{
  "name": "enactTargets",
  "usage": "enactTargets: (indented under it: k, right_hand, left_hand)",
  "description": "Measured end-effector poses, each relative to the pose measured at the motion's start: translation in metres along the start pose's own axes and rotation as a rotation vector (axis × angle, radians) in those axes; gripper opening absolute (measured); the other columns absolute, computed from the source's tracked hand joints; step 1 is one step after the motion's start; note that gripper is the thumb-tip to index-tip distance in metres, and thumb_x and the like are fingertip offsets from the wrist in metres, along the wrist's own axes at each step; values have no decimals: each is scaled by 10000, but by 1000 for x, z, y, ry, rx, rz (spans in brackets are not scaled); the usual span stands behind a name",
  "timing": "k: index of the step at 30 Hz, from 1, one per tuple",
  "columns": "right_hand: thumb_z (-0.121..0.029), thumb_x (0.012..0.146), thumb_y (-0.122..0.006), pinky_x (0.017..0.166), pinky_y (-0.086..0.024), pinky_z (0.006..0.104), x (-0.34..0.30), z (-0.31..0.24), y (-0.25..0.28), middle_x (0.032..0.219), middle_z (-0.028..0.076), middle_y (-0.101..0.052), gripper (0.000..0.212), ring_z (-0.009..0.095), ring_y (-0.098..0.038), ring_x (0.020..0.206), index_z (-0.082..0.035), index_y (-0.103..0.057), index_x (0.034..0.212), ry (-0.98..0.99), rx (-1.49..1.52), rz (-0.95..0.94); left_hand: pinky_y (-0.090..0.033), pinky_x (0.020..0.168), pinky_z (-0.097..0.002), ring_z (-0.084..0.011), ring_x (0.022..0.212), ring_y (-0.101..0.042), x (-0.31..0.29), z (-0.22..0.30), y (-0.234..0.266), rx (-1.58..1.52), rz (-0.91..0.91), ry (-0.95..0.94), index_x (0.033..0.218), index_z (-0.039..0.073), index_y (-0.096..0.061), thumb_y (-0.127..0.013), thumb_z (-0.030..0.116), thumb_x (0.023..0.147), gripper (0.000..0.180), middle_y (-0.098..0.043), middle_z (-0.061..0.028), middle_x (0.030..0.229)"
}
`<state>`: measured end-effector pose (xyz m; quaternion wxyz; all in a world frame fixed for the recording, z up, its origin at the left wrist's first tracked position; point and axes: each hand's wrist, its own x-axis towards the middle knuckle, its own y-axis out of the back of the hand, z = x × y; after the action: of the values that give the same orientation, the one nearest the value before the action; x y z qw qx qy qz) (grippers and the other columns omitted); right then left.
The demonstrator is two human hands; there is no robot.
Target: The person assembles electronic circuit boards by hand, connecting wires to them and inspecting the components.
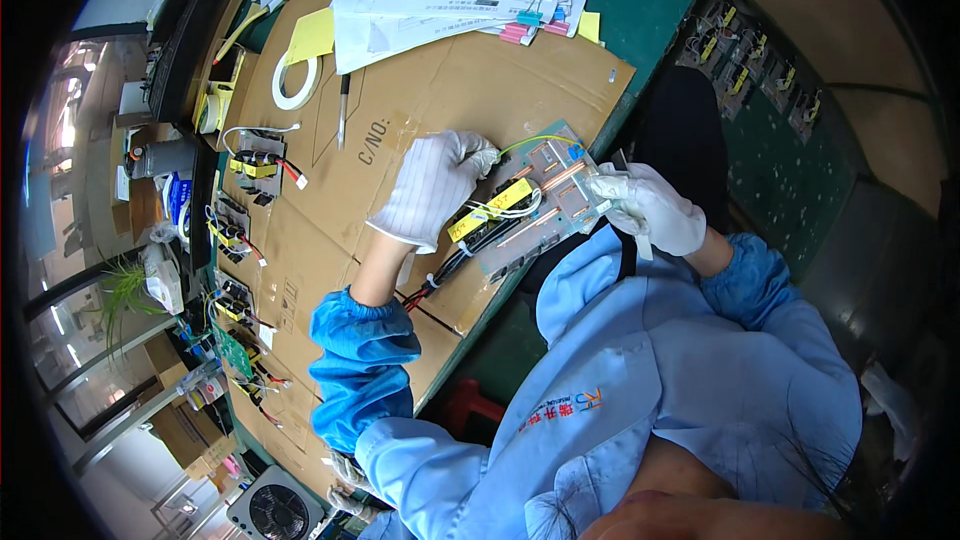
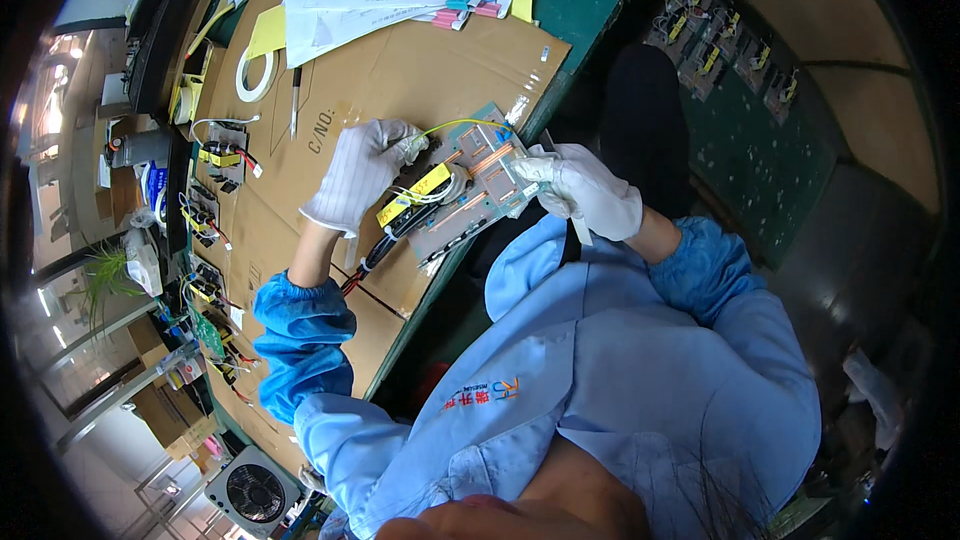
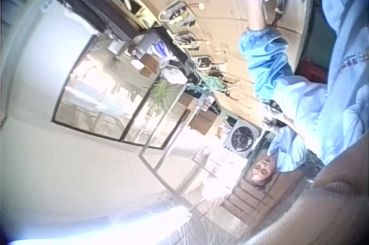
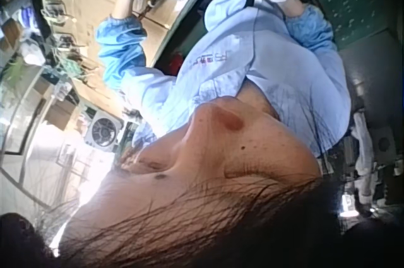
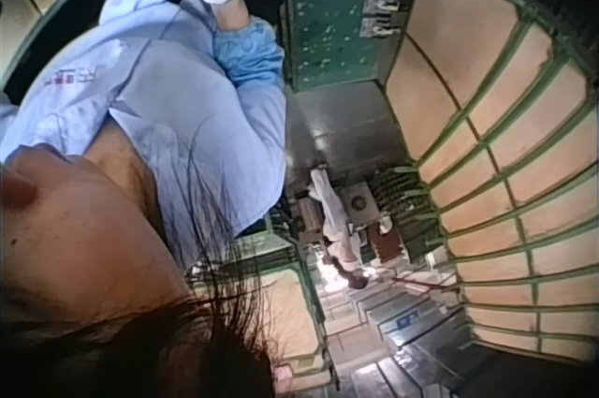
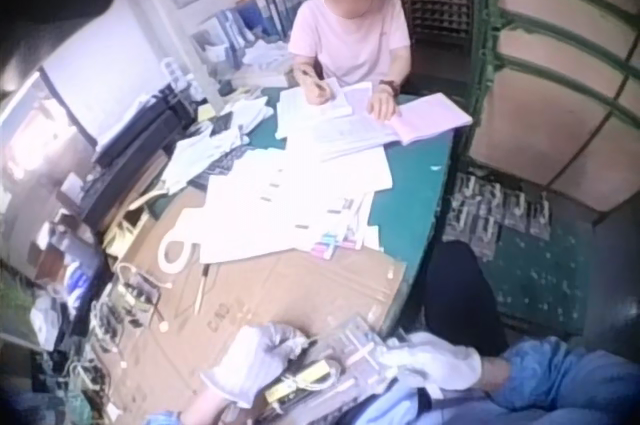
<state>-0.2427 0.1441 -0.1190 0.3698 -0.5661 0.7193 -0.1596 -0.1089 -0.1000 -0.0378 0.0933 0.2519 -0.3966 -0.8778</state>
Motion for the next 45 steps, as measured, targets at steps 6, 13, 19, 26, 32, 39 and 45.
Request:
enactTargets:
  k: [6, 13, 19, 26, 32, 39, 45]
  right_hand:
    - [-246, 968, -569, 430, -294, 217, 0, 2, 2, 607, -46, -442, 160, 34, -405, 473, -124, -520, 877, -35, -79, 77]
    - [-271, 946, -596, 436, -290, 215, -1, -10, -7, 620, -39, -455, 209, 28, -388, 481, -113, -529, 827, -107, -161, 163]
    - [-248, 949, -590, 423, -305, 215, 1, -2, -2, 621, -29, -482, 190, 34, -396, 461, -100, -539, 842, -93, -120, 150]
    - [-242, 954, -583, 405, -302, 219, 3, 4, 3, 600, -32, -459, 186, 41, -396, 439, -97, -541, 845, -65, -73, 139]
    - [-263, 958, -570, 407, -291, 216, 2, 1, 3, 594, -29, -455, 215, 36, -378, 438, -82, -549, 843, -99, -78, 123]
    - [-202, 969, -555, 380, -373, 208, 5, 9, 10, 576, -7, -490, 154, 71, -491, 438, -53, -541, 1003, -23, -122, 44]
    - [-233, 980, -542, 402, -286, 201, 0, -5, -8, 572, -46, -438, 166, 25, -373, 435, -74, -569, 945, -43, -161, 149]
  left_hand:
    - [-500, 738, -273, -148, 808, -655, -29, -11, 23, -390, 99, -2, 1101, 0, -674, -589, 154, 925, 249, -716, -132, 925]
    - [-475, 824, -258, -123, 941, -603, -87, -20, 18, -394, 262, 182, 1194, 10, -633, -572, 116, 946, 277, -679, -80, 1075]
    - [-467, 906, -351, -281, 1033, -612, -83, -43, -27, 176, 480, -46, 1171, 31, -649, -642, 129, 879, 308, -653, -159, 1102]
    - [-479, 818, -331, -248, 897, -616, -69, -42, -18, -11, 341, -67, 1083, 27, -692, -651, 140, 881, 235, -678, -137, 977]
    - [-469, 709, -303, -196, 741, -589, -57, -51, -15, -99, 219, -47, 1033, 2, -694, -645, 119, 888, 193, -651, -114, 815]
    - [-476, 643, -310, -216, 689, -610, -55, -70, -24, -377, 268, 29, 940, -29, -696, -635, 107, 877, 162, -661, -161, 798]
    - [-469, 773, -247, -104, 846, -586, -74, -51, -9, -427, 173, 171, 1112, -42, -653, -624, 130, 919, 260, -684, -54, 953]
